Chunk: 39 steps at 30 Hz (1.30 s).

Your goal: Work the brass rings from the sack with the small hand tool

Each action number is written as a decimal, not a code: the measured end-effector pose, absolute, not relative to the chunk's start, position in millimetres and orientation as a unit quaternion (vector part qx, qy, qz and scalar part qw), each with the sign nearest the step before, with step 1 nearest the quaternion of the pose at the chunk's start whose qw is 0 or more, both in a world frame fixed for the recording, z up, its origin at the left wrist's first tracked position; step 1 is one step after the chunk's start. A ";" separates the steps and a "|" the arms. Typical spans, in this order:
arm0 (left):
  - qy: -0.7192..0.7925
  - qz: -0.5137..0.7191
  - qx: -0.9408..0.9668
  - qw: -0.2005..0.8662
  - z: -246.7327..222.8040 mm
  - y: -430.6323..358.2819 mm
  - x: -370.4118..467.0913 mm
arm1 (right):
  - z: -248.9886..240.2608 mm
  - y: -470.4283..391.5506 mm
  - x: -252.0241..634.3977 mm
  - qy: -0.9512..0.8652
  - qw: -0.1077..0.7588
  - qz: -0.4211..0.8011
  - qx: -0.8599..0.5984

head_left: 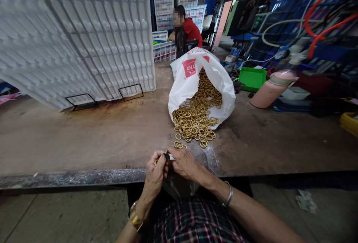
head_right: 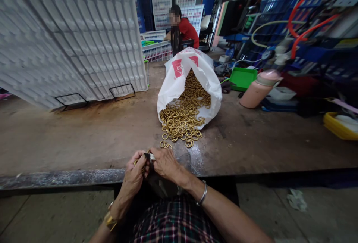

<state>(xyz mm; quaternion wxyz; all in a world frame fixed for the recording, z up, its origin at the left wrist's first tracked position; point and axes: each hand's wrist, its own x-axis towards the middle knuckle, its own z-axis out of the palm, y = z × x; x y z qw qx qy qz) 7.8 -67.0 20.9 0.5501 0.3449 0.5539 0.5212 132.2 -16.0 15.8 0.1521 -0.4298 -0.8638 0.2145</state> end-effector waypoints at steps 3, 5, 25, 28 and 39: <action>0.570 0.513 0.356 0.534 22.5 -67.5 8.8 | 17.1 -15.7 132.0 -0.870 0.127 0.202 -0.432; 0.576 0.511 0.365 0.524 23.7 -67.8 9.1 | 17.5 -14.9 131.7 -0.871 0.113 0.199 -0.434; 0.492 0.547 0.288 0.613 25.1 -81.1 -0.9 | 29.5 -9.2 121.0 -0.757 0.274 0.396 -0.443; 0.512 0.533 0.297 0.605 22.5 -79.5 -1.4 | 36.5 -14.3 116.0 -0.722 0.284 0.487 -0.400; 0.490 0.539 0.286 0.623 18.3 -81.3 -0.9 | 30.1 -12.9 114.9 -0.676 0.297 0.555 -0.383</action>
